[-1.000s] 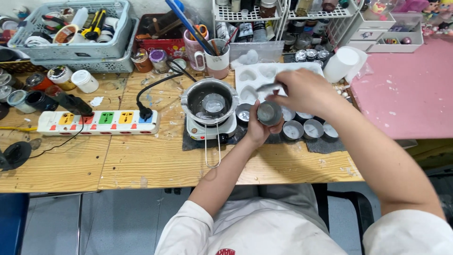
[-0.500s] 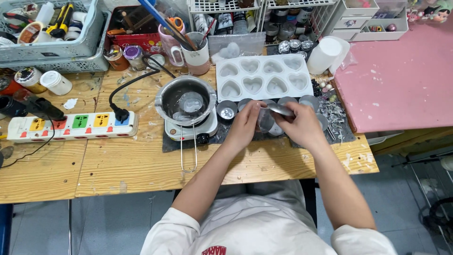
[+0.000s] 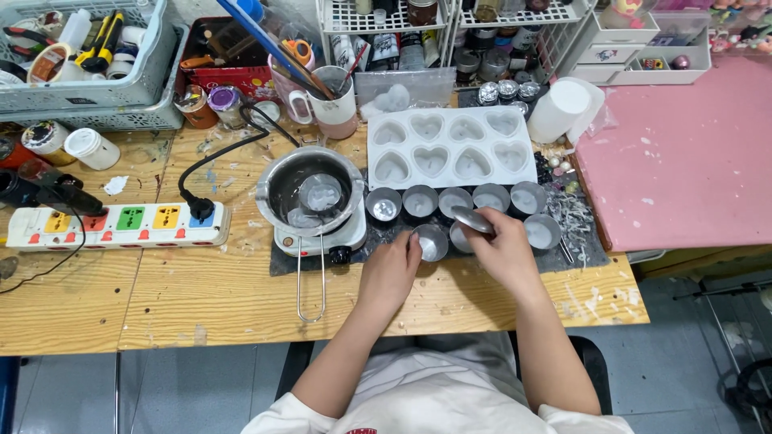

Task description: Melting and stirring wax on a portable heater for candle making.

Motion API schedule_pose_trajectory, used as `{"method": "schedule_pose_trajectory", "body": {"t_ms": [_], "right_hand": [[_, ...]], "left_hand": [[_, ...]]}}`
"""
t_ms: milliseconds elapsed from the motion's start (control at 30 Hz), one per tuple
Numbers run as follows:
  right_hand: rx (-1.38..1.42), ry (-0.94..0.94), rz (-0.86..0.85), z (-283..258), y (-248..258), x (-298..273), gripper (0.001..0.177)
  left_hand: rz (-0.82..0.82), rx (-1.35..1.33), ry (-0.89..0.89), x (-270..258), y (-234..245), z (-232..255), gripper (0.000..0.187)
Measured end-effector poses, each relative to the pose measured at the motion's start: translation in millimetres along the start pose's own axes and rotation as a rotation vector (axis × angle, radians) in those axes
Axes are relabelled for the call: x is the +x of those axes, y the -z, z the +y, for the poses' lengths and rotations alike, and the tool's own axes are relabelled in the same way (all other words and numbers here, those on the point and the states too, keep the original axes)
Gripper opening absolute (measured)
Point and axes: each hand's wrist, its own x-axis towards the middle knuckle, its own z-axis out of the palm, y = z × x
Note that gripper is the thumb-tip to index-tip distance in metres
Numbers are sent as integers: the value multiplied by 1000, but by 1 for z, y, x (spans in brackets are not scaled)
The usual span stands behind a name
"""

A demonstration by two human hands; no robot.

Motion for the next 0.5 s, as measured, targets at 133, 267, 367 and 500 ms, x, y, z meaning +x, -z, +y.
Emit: {"method": "schedule_pose_trajectory", "body": {"t_ms": [133,267,367,500], "right_hand": [[127,-25,30,21,-4,-2,15],[204,34,79,33,-10,-7,12],[356,-50,50,35,-15,-12,16],[690,-191,-67,26,-17,-21,24]], "left_hand": [[72,62,10,10,-9,-10,35],[49,22,73,14,6,5,37],[34,72,101,14,9,5,41],[63,102,1,7,9,2,39]]}}
